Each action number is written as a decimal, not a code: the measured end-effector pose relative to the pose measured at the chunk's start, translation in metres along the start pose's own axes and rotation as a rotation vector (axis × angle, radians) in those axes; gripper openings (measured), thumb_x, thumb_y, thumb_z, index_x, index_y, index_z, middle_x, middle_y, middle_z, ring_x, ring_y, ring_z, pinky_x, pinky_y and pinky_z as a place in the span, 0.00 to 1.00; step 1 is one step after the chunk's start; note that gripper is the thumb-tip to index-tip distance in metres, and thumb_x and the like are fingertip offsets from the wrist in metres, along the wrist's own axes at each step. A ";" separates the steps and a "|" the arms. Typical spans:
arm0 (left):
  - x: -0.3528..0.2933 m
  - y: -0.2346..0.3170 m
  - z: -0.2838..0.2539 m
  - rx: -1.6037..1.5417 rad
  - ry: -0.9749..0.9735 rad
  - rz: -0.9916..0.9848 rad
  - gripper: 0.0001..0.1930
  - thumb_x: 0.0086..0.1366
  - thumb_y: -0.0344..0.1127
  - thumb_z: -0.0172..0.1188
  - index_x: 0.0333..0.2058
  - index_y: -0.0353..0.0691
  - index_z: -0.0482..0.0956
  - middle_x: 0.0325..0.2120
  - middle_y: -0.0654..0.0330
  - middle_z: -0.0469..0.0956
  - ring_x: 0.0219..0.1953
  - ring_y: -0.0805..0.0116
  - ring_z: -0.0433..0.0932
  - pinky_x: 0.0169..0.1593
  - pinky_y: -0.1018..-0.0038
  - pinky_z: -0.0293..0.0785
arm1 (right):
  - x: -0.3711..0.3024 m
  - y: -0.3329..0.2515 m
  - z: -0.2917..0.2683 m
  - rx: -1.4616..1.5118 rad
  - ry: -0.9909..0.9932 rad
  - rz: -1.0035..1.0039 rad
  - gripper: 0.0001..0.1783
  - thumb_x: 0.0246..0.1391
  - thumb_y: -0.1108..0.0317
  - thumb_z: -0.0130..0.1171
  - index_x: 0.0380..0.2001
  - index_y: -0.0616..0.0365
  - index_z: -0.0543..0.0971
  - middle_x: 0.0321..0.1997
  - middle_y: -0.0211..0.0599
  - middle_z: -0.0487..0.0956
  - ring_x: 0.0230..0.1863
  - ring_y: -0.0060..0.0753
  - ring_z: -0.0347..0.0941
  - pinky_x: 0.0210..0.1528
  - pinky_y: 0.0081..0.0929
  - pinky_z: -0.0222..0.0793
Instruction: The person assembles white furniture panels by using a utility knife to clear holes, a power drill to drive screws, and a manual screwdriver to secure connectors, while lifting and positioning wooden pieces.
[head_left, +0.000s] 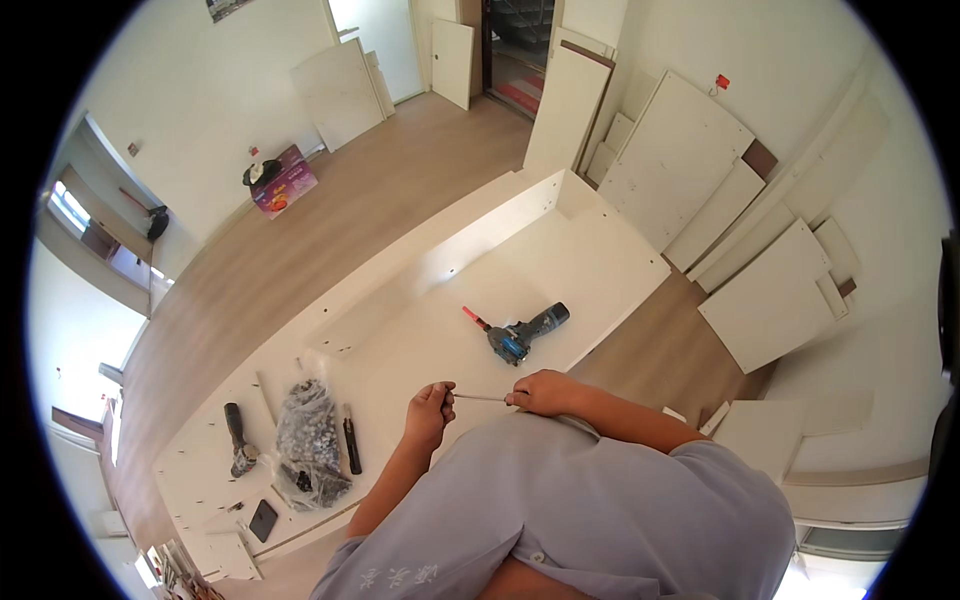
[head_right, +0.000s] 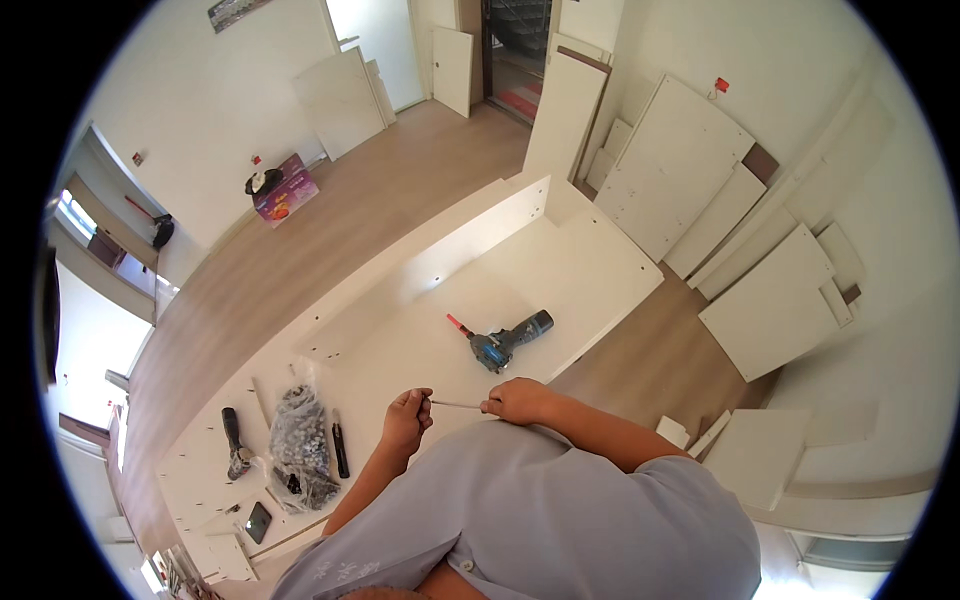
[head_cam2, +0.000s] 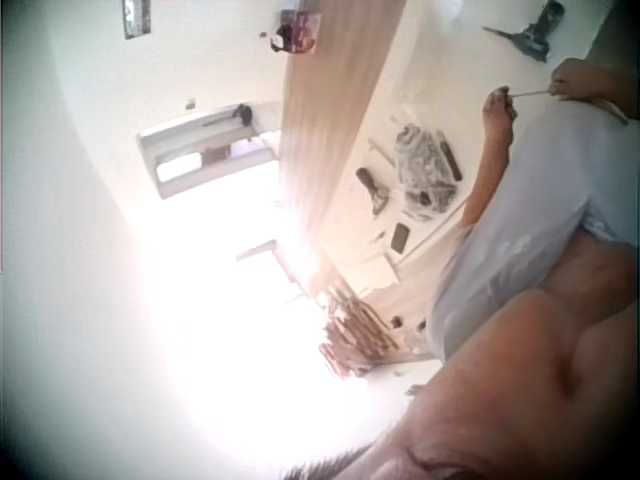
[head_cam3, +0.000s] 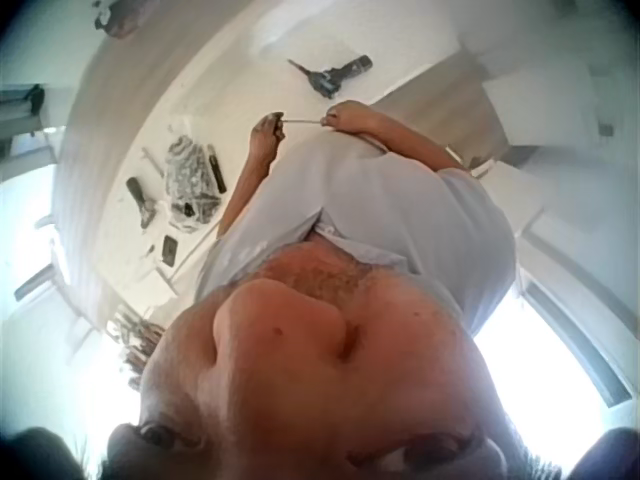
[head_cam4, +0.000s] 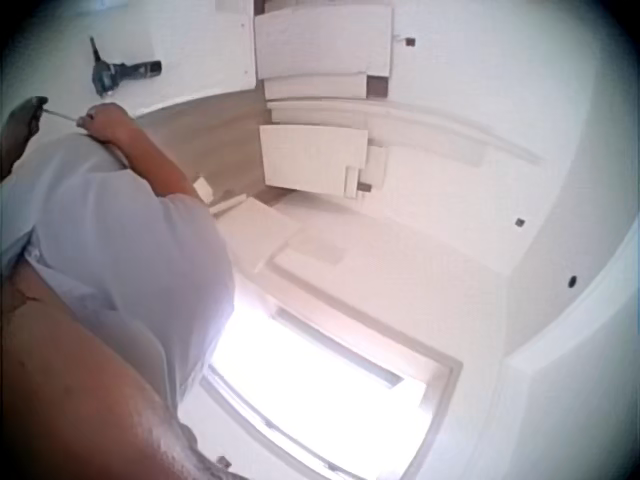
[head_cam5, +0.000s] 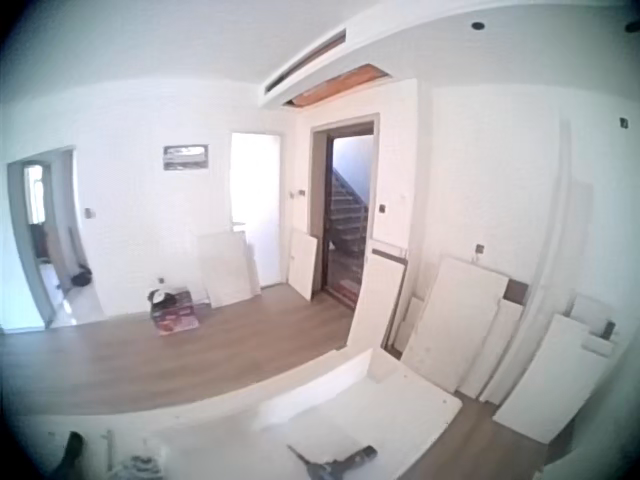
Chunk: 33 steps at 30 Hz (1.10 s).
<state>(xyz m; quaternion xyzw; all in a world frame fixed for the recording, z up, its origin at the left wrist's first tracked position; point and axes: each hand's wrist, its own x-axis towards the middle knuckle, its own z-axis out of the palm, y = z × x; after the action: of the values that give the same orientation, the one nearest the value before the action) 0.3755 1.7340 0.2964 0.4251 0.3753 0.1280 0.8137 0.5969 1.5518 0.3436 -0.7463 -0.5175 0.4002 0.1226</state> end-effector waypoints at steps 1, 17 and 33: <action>-0.001 0.005 0.002 0.000 0.042 0.020 0.17 0.79 0.41 0.49 0.47 0.32 0.79 0.27 0.65 0.73 0.23 0.78 0.68 0.28 0.77 0.68 | 0.002 -0.003 -0.004 0.002 0.011 -0.005 0.29 0.68 0.40 0.48 0.43 0.55 0.85 0.42 0.48 0.85 0.47 0.54 0.79 0.52 0.46 0.73; 0.090 0.049 0.146 0.089 -0.043 0.050 0.18 0.80 0.41 0.49 0.49 0.29 0.78 0.27 0.64 0.73 0.24 0.76 0.68 0.29 0.77 0.68 | 0.007 0.119 -0.100 0.349 0.129 -0.152 0.22 0.62 0.50 0.64 0.47 0.58 0.80 0.35 0.39 0.83 0.38 0.37 0.80 0.42 0.37 0.75; 0.293 0.170 0.187 1.206 0.615 0.676 0.18 0.75 0.49 0.55 0.45 0.42 0.84 0.35 0.56 0.83 0.37 0.58 0.81 0.43 0.63 0.76 | 0.114 0.334 -0.195 0.856 0.438 0.033 0.17 0.61 0.57 0.66 0.45 0.59 0.85 0.30 0.30 0.81 0.31 0.22 0.74 0.36 0.27 0.72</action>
<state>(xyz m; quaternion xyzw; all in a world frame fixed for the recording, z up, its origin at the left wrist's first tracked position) 0.7293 1.8796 0.3499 0.8337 0.4395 0.2560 0.2153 0.9798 1.5513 0.2176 -0.7038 -0.2564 0.4123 0.5186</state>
